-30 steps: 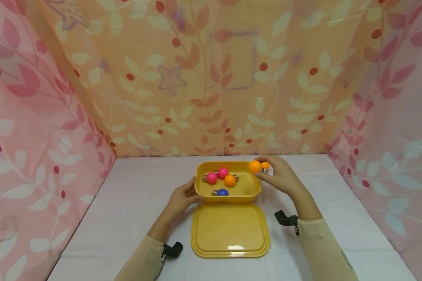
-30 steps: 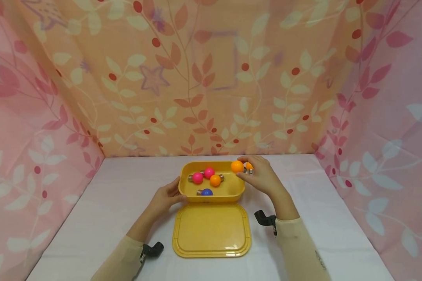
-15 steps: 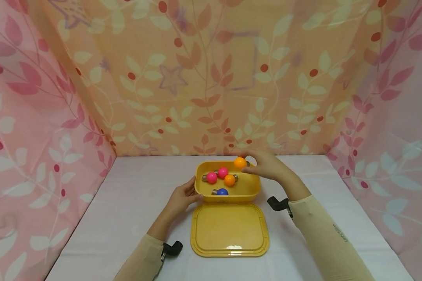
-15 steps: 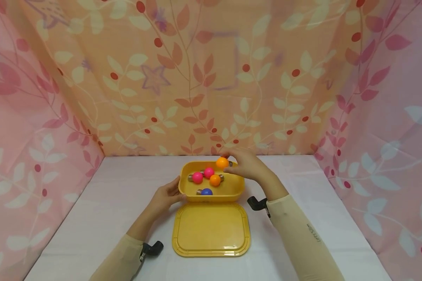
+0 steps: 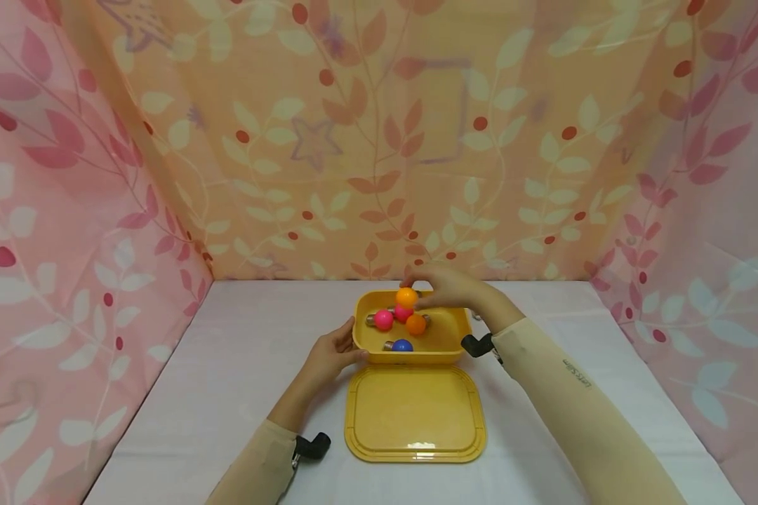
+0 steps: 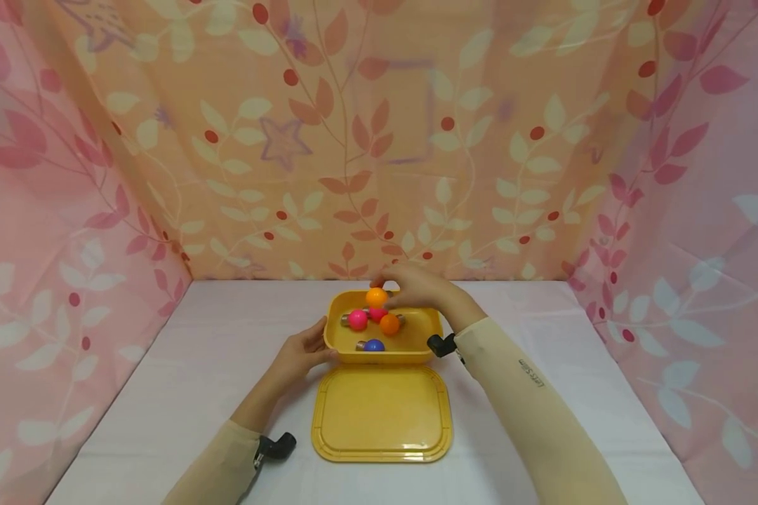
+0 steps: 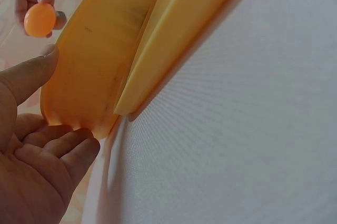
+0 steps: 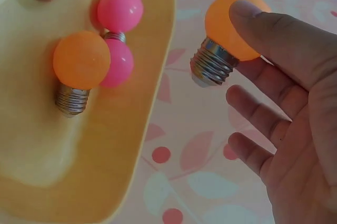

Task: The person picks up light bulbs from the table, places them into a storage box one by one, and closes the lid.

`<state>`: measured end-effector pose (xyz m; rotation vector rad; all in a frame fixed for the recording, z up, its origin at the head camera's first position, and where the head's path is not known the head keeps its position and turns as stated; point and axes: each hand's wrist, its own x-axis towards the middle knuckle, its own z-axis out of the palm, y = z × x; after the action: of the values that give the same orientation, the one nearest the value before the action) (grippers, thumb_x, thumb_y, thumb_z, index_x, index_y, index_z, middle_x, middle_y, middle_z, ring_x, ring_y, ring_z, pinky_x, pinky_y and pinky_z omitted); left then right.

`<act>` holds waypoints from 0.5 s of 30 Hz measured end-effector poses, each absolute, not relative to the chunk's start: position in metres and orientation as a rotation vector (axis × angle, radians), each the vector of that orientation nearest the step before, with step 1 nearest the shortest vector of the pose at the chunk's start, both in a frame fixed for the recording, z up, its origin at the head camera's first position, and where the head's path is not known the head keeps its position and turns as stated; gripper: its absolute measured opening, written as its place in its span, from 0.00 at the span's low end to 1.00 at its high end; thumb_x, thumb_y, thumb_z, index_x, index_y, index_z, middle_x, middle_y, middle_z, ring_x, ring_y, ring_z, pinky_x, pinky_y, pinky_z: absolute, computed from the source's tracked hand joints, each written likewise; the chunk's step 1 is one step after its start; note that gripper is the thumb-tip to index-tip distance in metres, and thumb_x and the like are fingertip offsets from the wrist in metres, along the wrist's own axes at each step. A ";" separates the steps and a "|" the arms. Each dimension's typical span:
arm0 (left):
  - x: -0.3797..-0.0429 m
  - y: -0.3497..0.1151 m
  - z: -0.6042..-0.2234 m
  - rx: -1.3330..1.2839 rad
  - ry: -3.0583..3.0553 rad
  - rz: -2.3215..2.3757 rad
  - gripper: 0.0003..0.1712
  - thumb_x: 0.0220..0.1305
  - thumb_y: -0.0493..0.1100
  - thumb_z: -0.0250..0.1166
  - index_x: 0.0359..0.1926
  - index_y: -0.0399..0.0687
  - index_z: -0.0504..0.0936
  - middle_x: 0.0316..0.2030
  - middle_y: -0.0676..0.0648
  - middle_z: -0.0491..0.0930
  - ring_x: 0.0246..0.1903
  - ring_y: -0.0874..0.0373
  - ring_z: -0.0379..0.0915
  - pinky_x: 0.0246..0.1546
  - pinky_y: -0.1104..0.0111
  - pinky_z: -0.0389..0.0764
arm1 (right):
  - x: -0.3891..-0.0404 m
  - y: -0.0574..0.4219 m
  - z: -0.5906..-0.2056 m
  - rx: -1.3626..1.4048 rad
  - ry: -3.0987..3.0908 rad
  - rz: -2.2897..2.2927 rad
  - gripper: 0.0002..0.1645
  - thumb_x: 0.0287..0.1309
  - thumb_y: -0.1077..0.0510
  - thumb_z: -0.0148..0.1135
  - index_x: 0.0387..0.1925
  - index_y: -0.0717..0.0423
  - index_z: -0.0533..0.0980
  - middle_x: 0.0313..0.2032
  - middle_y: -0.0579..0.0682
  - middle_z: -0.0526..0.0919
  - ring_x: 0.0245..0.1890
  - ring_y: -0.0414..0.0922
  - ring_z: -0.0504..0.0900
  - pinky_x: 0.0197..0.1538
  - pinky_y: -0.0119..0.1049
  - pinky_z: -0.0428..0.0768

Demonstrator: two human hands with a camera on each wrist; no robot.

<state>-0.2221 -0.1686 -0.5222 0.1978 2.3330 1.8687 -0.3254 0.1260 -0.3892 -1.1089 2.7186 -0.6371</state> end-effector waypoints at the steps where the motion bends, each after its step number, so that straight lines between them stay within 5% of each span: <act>1: -0.222 -0.169 -0.522 0.201 2.330 1.868 0.51 0.63 0.41 0.74 0.80 0.52 0.57 0.77 0.46 0.60 0.73 0.53 0.63 0.65 0.67 0.74 | -0.328 0.124 -0.391 -1.106 2.717 -0.624 0.22 0.56 0.45 0.77 0.53 0.35 0.82 0.56 0.40 0.82 0.63 0.49 0.75 0.72 0.56 0.71; 15: -0.224 -0.170 -0.523 0.215 2.325 1.861 0.50 0.63 0.41 0.74 0.80 0.53 0.56 0.77 0.47 0.60 0.73 0.53 0.63 0.66 0.66 0.73 | -0.342 0.098 -0.419 -1.101 2.502 -0.718 0.22 0.59 0.49 0.75 0.56 0.38 0.83 0.56 0.40 0.83 0.64 0.52 0.76 0.71 0.52 0.73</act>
<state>-0.2238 -0.1700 -0.5233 0.2147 2.3253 1.8611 -0.3424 0.0978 -0.4186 -1.1008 2.5025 -0.7180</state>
